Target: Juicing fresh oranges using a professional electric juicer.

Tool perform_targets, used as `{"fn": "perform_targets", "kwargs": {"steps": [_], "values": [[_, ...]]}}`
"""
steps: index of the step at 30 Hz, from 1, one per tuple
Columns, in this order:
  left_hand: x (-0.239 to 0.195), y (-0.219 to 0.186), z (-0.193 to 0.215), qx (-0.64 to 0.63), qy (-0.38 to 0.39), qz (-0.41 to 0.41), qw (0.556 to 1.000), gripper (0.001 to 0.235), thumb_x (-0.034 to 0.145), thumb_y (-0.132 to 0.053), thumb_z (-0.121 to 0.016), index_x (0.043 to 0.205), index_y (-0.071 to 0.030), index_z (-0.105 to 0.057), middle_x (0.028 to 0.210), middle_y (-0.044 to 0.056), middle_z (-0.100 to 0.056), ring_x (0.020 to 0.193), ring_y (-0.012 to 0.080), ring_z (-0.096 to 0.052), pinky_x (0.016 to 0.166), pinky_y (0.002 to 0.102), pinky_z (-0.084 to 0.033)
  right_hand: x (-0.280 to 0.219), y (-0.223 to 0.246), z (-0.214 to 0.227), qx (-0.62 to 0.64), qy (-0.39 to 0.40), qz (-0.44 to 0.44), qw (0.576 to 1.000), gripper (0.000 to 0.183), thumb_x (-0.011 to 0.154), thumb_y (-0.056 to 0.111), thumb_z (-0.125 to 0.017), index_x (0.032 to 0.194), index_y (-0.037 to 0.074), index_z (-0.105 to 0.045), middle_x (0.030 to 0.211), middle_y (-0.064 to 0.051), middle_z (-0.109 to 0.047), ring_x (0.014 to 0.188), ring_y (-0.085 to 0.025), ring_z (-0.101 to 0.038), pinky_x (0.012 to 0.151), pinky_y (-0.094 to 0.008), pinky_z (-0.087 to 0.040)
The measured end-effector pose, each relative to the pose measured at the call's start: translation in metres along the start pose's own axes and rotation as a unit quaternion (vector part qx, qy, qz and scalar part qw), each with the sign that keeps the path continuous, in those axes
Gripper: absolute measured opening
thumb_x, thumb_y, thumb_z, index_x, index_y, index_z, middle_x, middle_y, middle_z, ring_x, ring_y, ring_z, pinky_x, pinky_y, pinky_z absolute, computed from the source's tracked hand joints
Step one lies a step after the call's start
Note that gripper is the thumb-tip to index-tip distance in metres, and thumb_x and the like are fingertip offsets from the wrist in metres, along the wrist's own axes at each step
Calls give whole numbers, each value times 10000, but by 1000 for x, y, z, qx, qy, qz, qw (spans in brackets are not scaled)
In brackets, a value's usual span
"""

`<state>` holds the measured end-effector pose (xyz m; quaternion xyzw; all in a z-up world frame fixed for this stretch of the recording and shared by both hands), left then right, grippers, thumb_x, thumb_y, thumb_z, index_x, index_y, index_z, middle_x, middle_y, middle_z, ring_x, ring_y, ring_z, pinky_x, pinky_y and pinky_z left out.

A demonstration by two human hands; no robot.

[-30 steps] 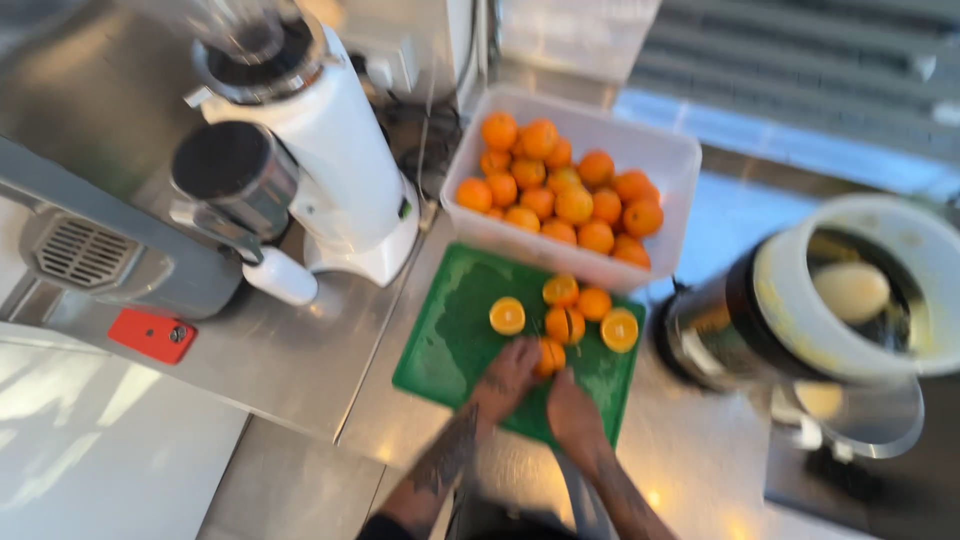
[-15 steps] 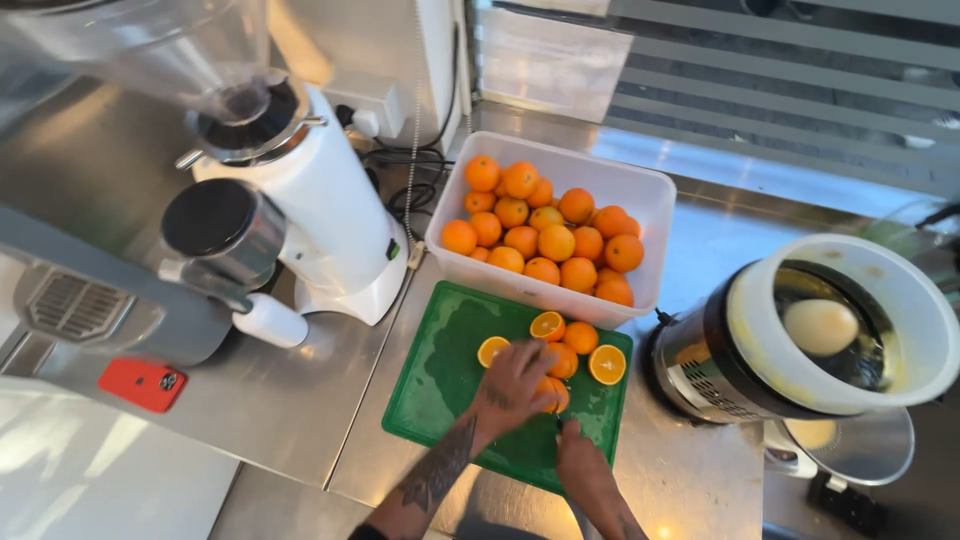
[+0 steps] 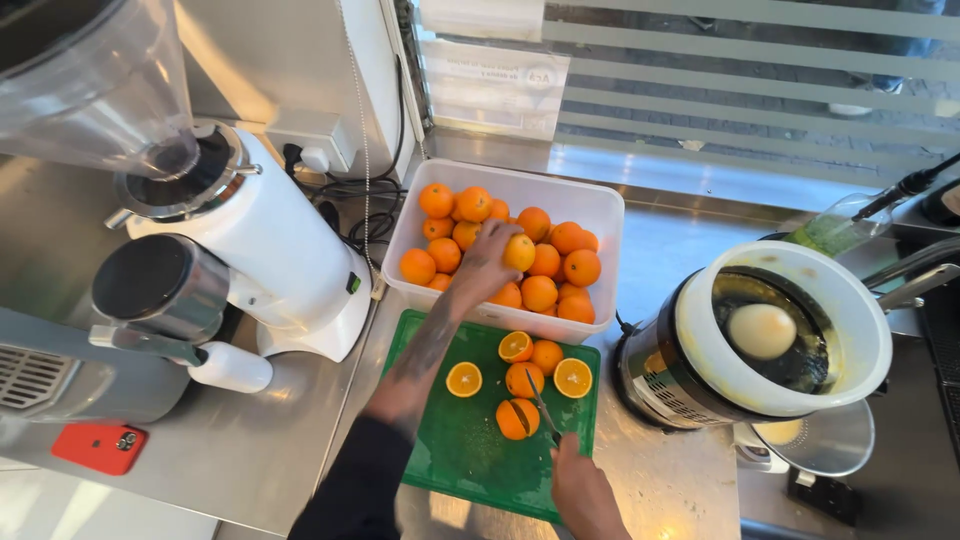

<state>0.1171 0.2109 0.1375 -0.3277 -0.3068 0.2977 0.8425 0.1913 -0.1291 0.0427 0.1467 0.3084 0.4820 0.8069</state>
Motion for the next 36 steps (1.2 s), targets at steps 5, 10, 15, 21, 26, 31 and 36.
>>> {"fn": "perform_targets", "kwargs": {"steps": [5, 10, 15, 21, 26, 31, 36], "values": [[-132, -71, 54, -44, -75, -2, 996, 798, 694, -92, -886, 1404, -96, -521, 1338, 192, -467, 1304, 372, -494, 1093, 432, -439, -15, -20, -23, -38, 6, -10, 999, 259, 1011, 361, -453, 1048, 112, -392, 758, -270, -681, 776, -520, -656, 690, -641, -497], [-274, -48, -5, -135, -99, 150, 975, 773, 691, -143, -895, 1336, -70, -476, 1279, 135, -570, 1206, 315, -601, 1049, 376, -497, -57, 34, -14, -38, 31, -14, 999, 229, 1026, 332, -445, 1020, 106, -411, 799, -281, -685, 806, -524, -650, 699, -649, -483], [-311, -29, -44, -54, -132, 110, 984, 717, 720, -43, -865, 1325, -3, -483, 1381, 174, -556, 1251, 381, -557, 1052, 430, -459, -51, 63, -32, -79, 52, 82, 992, 203, 1024, 271, -440, 1002, 71, -418, 786, -258, -703, 793, -491, -686, 690, -599, -537], [-313, -25, -52, -107, -130, 148, 975, 513, 757, -59, -845, 1187, -21, -568, 1276, 161, -542, 1159, 342, -622, 975, 381, -545, -33, 51, -51, -88, 45, 74, 992, 126, 994, 164, -449, 999, 39, -430, 783, -288, -700, 794, -492, -693, 706, -584, -549], [-320, -24, -51, -46, -119, 85, 988, 525, 732, -33, -842, 1190, -10, -585, 1237, 172, -563, 1153, 374, -606, 977, 398, -528, -15, 50, -73, -52, 18, 134, 990, 148, 919, 79, -439, 1047, 8, -461, 852, -292, -703, 808, -502, -687, 694, -585, -545], [-322, 8, -66, -62, -99, 89, 989, 515, 723, -58, -840, 1168, -19, -584, 1205, 171, -573, 1117, 362, -617, 934, 392, -541, 3, 21, -110, -137, 71, 81, 985, 302, 921, 125, -446, 1183, -25, -429, 854, -296, -711, 812, -467, -728, 719, -576, -566], [-307, 17, -50, -14, -132, 36, 990, 508, 802, -105, -797, 1247, -12, -570, 1265, 188, -557, 1167, 381, -597, 982, 422, -522, -12, 39, -79, -69, 86, 105, 988, 429, 867, 284, -629, 1162, 20, -462, 840, -274, -716, 806, -482, -704, 670, -567, -568]]}}
Point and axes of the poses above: each hand's wrist, its own x-axis towards the middle knuckle, its own z-axis out of the back of the hand, y = z × x, the point moved 3 cm from there along x, towards the middle knuckle
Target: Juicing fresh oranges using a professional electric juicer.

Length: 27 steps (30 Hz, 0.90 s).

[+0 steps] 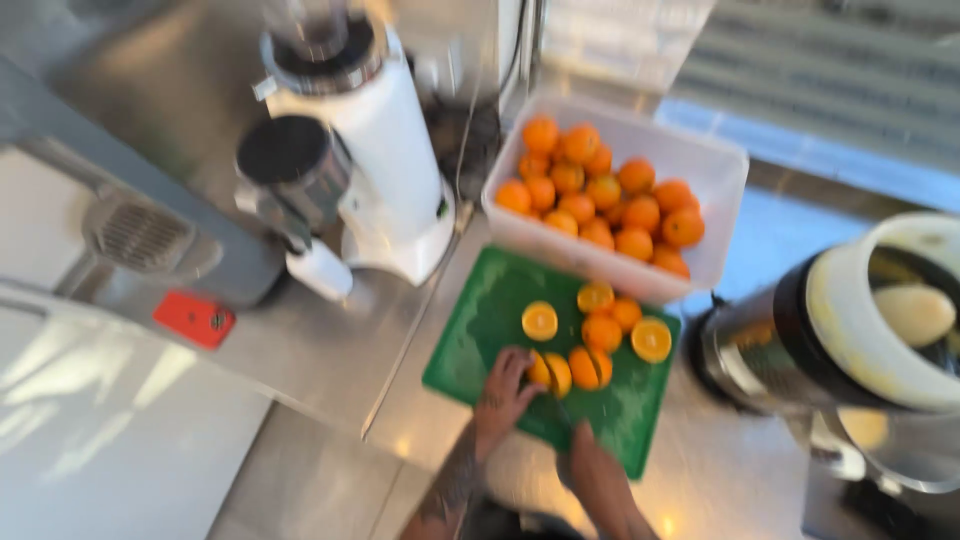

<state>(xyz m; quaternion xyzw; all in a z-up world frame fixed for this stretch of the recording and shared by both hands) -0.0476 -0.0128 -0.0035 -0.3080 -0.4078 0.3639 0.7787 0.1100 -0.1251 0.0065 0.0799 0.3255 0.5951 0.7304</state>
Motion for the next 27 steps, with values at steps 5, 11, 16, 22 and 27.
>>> {"fn": "perform_targets", "kwargs": {"steps": [5, 11, 16, 22, 27], "values": [[5, -13, 0, 0, 33, 32, 999, 497, 835, -189, -804, 1253, -29, -589, 1275, 184, -571, 1181, 383, -604, 983, 431, -527, -23, -54, -47, -88, 1, -40, 995, 314, 980, 321, -528, 1099, 36, -473, 802, -246, -722, 773, -437, -726, 704, -558, -559], [184, -35, 43, 139, -47, -100, 984, 424, 931, -206, -756, 1264, -13, -579, 1246, 220, -576, 1140, 444, -570, 982, 506, -486, 12, -64, -25, -30, -53, -93, 994, 254, 1014, 292, -451, 1049, 41, -456, 767, -260, -694, 766, -488, -682, 679, -593, -535], [352, -26, 13, 214, 8, -88, 973, 491, 868, -225, -774, 1255, -29, -544, 1229, 233, -562, 1058, 456, -573, 883, 539, -483, 16, -86, -7, 39, -96, 7, 995, 204, 1015, 281, -415, 1055, 86, -459, 768, -265, -706, 781, -483, -700, 691, -590, -543], [373, 70, -47, 298, -12, 15, 955, 663, 851, -172, -783, 1410, -33, -454, 1280, 244, -529, 1120, 426, -589, 916, 494, -529, -24, -85, -16, 45, -40, -208, 976, 271, 995, 362, -493, 1124, 136, -415, 781, -290, -702, 810, -525, -671, 720, -658, -495], [323, 9, 21, -20, -92, 10, 996, 673, 783, -147, -845, 1345, -26, -494, 1252, 206, -488, 1137, 394, -596, 951, 426, -555, -15, -90, -34, 77, -3, -160, 984, 284, 984, 350, -532, 1112, 137, -394, 756, -310, -685, 792, -513, -684, 697, -648, -510]]}}
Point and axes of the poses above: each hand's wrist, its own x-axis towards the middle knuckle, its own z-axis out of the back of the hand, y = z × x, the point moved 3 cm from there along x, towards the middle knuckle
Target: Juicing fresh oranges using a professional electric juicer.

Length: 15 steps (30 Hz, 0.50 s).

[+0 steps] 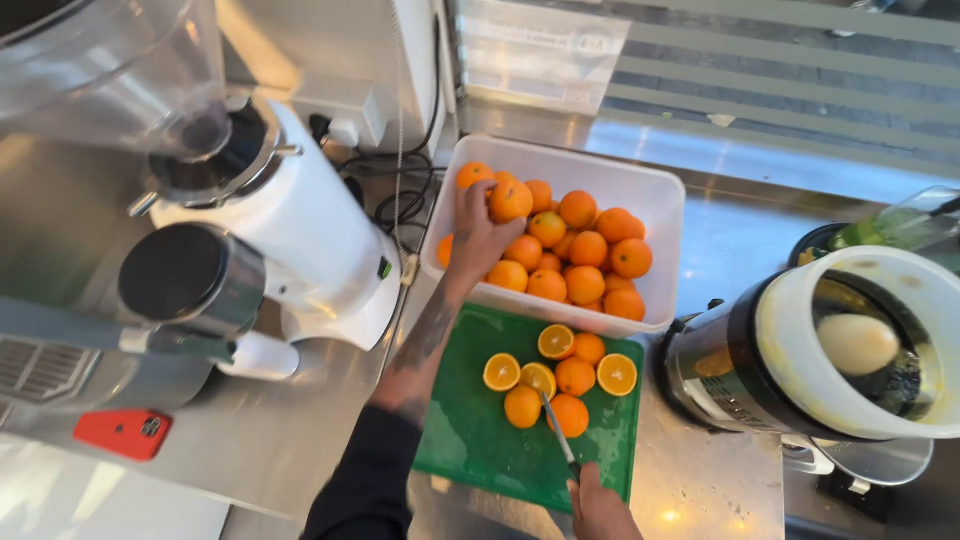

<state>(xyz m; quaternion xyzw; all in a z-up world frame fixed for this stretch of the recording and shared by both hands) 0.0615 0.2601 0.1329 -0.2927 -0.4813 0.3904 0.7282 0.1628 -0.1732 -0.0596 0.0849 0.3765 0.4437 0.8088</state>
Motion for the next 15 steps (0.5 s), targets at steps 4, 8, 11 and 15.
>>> {"fn": "perform_targets", "kwargs": {"steps": [4, 8, 11, 15], "values": [[-101, -27, 74, -215, 24, 124, 968, 706, 816, -126, -841, 1411, -26, -473, 1345, 109, -437, 1215, 248, -614, 954, 364, -603, -5, 50, 36, -2, -14, 61, 998, 277, 986, 348, -528, 1057, 117, -393, 736, -308, -679, 770, -516, -670, 657, -655, -495], [-225, -24, 98, -310, 25, 210, 927, 687, 808, -64, -843, 1389, -43, -478, 1254, 125, -638, 1124, 211, -678, 986, 348, -581, -36, 134, 80, -18, -38, 105, 994, 259, 1006, 317, -494, 1006, 85, -380, 743, -294, -684, 785, -521, -661, 678, -646, -483], [-273, 4, 94, -201, 18, 228, 952, 646, 785, -40, -849, 1346, -38, -529, 1241, 125, -662, 1096, 221, -696, 961, 343, -587, -33, 177, 82, -45, -26, 126, 991, 242, 1018, 300, -477, 994, 75, -394, 788, -285, -693, 823, -531, -645, 707, -644, -476], [-315, 24, 80, -120, 22, 192, 974, 589, 791, -26, -837, 1312, -19, -563, 1311, 125, -646, 1109, 252, -707, 939, 341, -600, -25, 180, 60, -115, 8, 124, 986, 198, 1034, 273, -431, 1023, 75, -426, 850, -269, -701, 852, -529, -656, 737, -644, -494]]}}
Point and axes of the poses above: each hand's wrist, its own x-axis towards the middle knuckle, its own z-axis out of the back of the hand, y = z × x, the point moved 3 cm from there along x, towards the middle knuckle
